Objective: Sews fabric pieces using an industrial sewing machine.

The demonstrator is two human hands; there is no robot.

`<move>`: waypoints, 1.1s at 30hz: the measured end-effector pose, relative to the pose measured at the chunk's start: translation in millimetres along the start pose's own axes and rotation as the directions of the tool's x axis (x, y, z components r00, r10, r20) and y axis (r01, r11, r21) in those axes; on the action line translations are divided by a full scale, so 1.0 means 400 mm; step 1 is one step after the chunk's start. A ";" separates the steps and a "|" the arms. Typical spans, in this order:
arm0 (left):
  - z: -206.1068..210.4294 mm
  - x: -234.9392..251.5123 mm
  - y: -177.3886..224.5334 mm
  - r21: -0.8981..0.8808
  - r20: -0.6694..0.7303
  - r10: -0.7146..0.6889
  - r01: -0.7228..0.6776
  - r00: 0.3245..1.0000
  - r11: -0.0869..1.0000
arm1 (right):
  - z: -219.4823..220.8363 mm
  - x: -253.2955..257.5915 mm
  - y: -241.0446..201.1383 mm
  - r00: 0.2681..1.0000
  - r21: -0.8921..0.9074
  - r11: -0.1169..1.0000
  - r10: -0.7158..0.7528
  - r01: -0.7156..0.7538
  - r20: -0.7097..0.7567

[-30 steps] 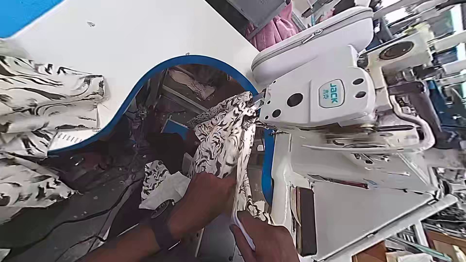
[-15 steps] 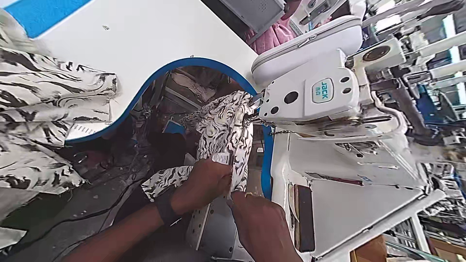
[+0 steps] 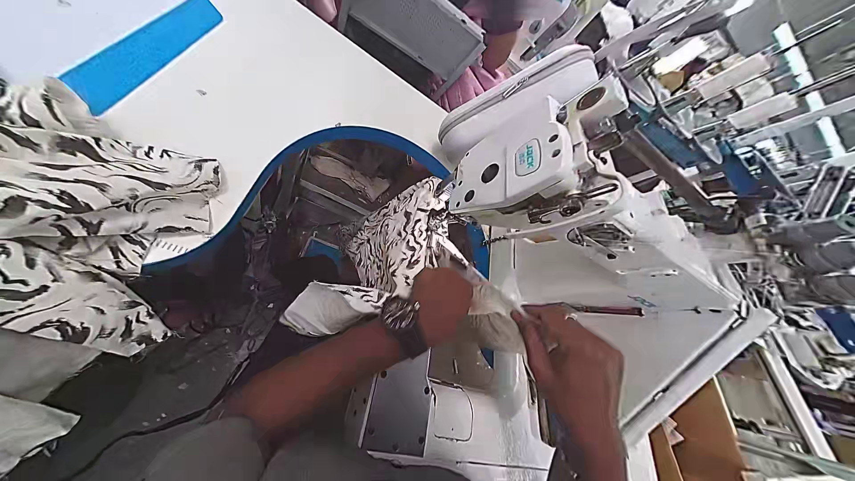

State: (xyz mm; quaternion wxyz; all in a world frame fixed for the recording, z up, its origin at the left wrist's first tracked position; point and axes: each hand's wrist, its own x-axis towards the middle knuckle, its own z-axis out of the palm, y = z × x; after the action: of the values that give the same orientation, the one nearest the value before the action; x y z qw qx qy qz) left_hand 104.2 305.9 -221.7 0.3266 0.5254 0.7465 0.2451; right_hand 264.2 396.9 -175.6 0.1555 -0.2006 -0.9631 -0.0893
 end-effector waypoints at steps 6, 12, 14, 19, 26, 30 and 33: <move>0.127 -0.182 -0.111 -0.319 -0.478 -0.200 0.043 0.855 0.947 | 0.117 -0.139 -0.088 0.999 0.283 0.958 -0.035 0.042 -0.027; 0.156 -0.133 -0.132 -0.158 -0.622 0.006 -0.132 0.783 0.979 | 0.118 -0.110 -0.233 0.953 0.228 0.939 -0.205 0.256 -0.224; 0.142 -0.134 -0.140 -0.175 -0.602 -0.003 -0.128 0.799 0.976 | 0.125 -0.102 -0.230 0.943 0.176 0.948 -0.217 0.266 -0.252; 0.208 -0.156 -0.162 -0.227 -0.698 0.045 -0.280 0.715 0.933 | 0.166 -0.083 -0.221 0.949 0.222 0.960 -0.100 0.172 -0.300; 0.220 -0.085 -0.176 -0.009 -0.871 0.132 -0.284 0.474 0.959 | 0.251 -0.054 -0.197 0.908 0.279 0.932 -0.104 0.232 -0.407; 0.192 -0.033 -0.176 0.126 -0.897 0.195 -0.192 0.396 0.973 | 0.270 -0.004 -0.180 0.906 0.334 0.917 -0.065 0.220 -0.419; 0.170 0.003 -0.179 0.169 -0.904 0.211 -0.142 0.371 0.975 | 0.284 0.029 -0.184 0.915 0.391 0.908 0.021 0.151 -0.402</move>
State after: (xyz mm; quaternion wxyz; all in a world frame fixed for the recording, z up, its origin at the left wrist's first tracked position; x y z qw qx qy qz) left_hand 110.1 285.1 -318.1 -0.1834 0.3897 0.7490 0.5035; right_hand 193.7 361.1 -286.2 0.3836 -0.1078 -0.9143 0.0728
